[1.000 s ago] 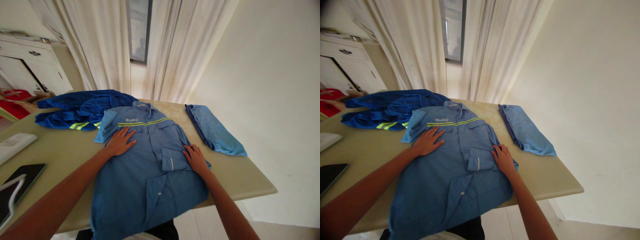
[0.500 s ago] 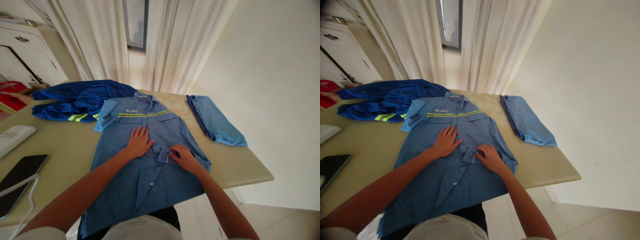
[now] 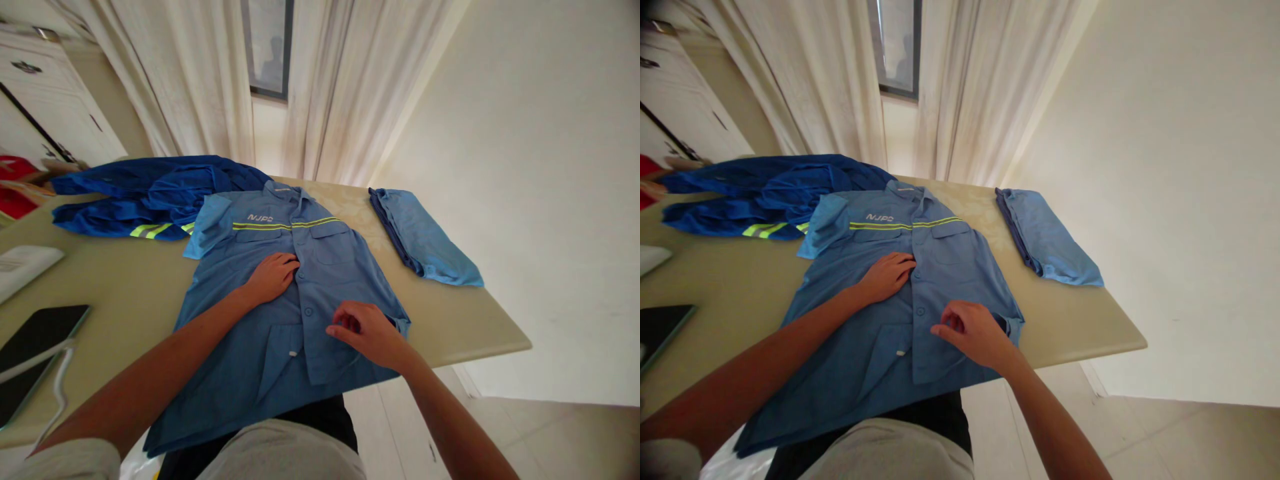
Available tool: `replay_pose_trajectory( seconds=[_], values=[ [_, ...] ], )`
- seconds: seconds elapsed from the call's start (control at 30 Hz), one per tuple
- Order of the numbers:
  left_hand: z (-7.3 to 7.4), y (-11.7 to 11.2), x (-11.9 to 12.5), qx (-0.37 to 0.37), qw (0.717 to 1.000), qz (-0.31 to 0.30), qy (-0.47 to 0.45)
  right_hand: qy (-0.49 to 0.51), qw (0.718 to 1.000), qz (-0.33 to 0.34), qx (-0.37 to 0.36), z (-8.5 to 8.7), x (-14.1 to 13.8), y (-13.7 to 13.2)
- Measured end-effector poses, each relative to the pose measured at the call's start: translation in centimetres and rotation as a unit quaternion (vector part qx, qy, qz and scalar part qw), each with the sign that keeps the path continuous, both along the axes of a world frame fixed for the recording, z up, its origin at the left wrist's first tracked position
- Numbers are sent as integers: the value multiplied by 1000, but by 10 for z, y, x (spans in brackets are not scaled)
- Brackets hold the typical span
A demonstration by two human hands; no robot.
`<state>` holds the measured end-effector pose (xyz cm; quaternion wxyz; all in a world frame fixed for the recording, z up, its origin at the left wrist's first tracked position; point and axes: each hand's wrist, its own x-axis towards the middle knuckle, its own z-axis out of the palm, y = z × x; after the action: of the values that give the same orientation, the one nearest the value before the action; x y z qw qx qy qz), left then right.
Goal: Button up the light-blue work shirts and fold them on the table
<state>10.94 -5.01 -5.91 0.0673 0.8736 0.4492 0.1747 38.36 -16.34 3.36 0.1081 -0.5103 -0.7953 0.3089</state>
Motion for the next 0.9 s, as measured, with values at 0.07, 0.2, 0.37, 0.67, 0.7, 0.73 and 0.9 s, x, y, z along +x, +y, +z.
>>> replay_pose_trajectory(
  seconds=[0.07,0.2,0.37,0.67,0.7,0.73,0.9],
  values=[
    [3,0,6,-8,1000,9,9,-86,995,-10,58,-8,-28,8],
    [3,9,18,-19,998,64,7,-246,964,-4,102,-24,-71,27],
    [-2,32,18,2,998,69,-7,-292,945,6,144,-33,-73,60],
    [9,-16,8,61,992,-30,-102,-99,994,4,51,-45,-35,105],
    [9,-22,8,43,993,-71,-87,-67,996,5,51,-50,-33,106],
    [9,-25,7,27,992,-102,-71,-31,998,4,50,-55,-31,106],
    [8,-26,10,-3,989,-126,-74,175,983,-6,-63,-67,-20,105]
  ],
)
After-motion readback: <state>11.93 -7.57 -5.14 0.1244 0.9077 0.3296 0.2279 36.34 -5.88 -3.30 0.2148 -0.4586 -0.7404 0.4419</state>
